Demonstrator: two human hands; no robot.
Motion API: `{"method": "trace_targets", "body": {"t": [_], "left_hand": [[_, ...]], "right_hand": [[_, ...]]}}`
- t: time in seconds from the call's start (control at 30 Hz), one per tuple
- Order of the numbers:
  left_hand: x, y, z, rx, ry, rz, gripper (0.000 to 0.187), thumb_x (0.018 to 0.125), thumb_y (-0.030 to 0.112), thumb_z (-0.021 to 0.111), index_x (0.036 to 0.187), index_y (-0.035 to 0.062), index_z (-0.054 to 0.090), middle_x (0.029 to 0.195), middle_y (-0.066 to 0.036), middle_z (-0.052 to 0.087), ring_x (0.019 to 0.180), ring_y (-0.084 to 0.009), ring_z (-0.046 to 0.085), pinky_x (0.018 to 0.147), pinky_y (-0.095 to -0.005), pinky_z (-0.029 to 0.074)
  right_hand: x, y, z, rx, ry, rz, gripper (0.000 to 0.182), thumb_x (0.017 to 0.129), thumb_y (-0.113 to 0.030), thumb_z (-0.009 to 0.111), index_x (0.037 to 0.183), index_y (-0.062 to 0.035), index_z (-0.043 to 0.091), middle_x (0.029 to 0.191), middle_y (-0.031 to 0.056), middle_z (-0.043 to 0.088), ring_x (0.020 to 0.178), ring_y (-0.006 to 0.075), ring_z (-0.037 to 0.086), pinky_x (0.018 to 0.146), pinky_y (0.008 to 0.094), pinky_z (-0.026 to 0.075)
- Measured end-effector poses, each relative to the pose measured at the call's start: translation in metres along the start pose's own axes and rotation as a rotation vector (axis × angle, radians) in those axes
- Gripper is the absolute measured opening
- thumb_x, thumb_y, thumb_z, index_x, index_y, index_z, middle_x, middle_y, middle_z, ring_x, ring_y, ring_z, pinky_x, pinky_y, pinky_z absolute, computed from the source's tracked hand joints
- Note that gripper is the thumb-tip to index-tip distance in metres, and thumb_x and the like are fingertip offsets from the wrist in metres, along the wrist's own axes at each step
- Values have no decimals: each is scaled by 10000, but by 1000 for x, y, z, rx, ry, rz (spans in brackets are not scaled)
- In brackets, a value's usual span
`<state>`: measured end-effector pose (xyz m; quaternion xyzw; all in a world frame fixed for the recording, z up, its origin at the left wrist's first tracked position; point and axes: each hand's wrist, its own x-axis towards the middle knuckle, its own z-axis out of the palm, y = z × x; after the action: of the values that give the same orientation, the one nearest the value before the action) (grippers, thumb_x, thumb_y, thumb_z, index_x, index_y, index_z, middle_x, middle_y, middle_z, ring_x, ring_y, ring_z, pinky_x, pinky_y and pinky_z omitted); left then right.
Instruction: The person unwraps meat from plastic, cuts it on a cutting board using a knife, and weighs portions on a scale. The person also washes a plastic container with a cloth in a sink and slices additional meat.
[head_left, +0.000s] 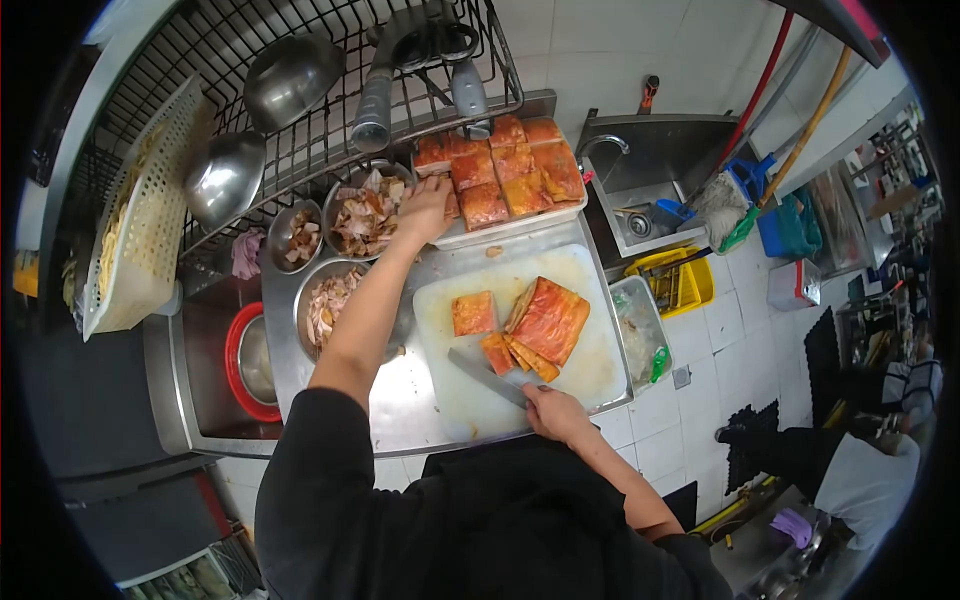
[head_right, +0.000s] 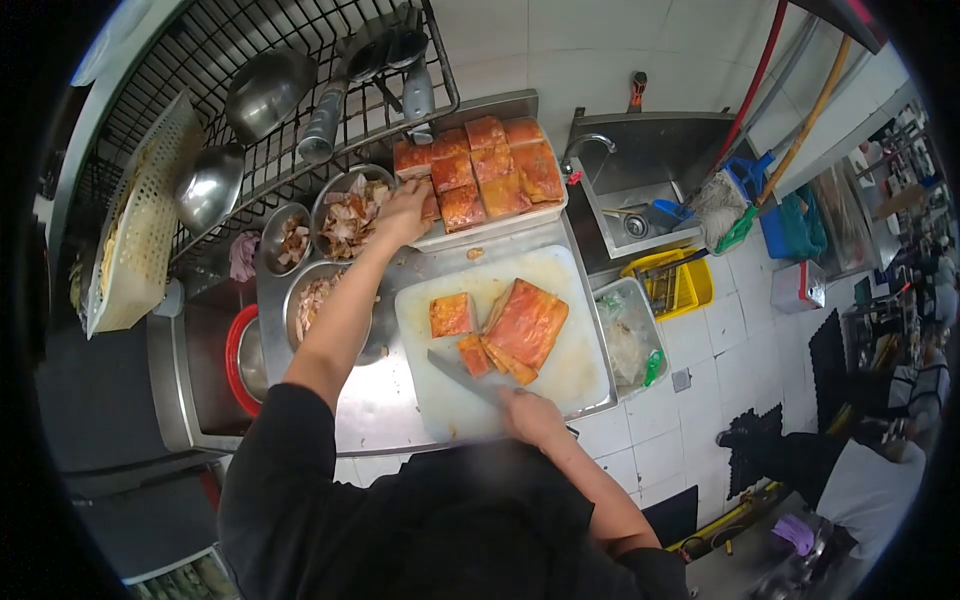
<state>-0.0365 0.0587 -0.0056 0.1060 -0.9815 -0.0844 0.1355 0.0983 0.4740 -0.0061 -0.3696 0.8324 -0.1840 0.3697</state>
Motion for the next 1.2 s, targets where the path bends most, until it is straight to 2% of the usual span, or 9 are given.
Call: {"method": "trace_targets", "body": {"t": [0.07,0.33,0.6,0.67,0.77,0.9,1.07,1.17,1.2], "left_hand": [[25,-2,4,223,-272,45,657,795,208,806,1362,96,495,1397,-184,584,1320,-334,556,1112,-482,359],[40,0,-37,28,-373,-239,857,680,407,838,1391,77,492,1269,-201,685,1271,-345,610,1098,-443,342],[65,-43,-26,-353,-357,-66,186,833,210,700,948,64,705,977,-191,740,1130,-375,668,1032,-592,388],[70,-39,-30,-241,-589,-199,284,824,206,750,1075,87,691,1183,-170,720,1243,-353,619,1070,-630,364],[32,-18,-25,32,-257,144,544,791,248,822,1280,118,624,1436,-131,598,1387,-311,511,1094,-587,376],[38,-7,-18,233,-419,79,795,757,316,871,1439,123,510,1584,-94,452,1465,-279,412,1123,-548,365],[25,-7,2,165,-87,37,626,783,328,864,1294,82,599,1413,-113,597,1350,-286,531,1076,-457,418],[-2,13,-30,-130,-38,-162,414,796,327,870,1070,76,689,1146,-108,699,1187,-283,621,928,-449,506],[-17,22,-44,-342,-233,-216,359,808,319,863,998,64,697,1087,-108,712,1099,-282,651,879,-449,523]], "right_hand": [[1,1,-2,2,12,2,308,952,-184,553,1236,-64,566,1045,231,698,993,447,692,865,561,554],[-2,-2,-2,2,3,9,307,927,-180,581,1211,-67,566,1061,231,701,999,438,698,862,564,557],[2,4,3,9,16,-17,277,909,-179,585,1157,-56,563,1024,240,702,955,452,700,839,573,560],[1,4,2,9,22,-26,273,908,-181,582,1149,-54,563,1017,240,704,950,456,700,837,574,560],[2,2,1,21,27,-17,273,908,-183,579,1147,-52,567,1007,242,705,945,459,698,838,575,559],[2,3,3,8,38,-21,276,909,-180,580,1151,-49,570,1003,243,706,943,454,700,840,571,560],[1,3,5,-17,22,-12,275,911,-175,579,1153,-47,571,1001,242,706,945,451,702,840,567,561],[0,2,3,-12,48,-22,269,914,-173,577,1153,-48,570,1002,241,706,943,449,703,840,567,561],[0,1,1,-11,36,-18,267,915,-170,575,1153,-50,569,1006,242,706,946,450,703,842,568,560]]}}
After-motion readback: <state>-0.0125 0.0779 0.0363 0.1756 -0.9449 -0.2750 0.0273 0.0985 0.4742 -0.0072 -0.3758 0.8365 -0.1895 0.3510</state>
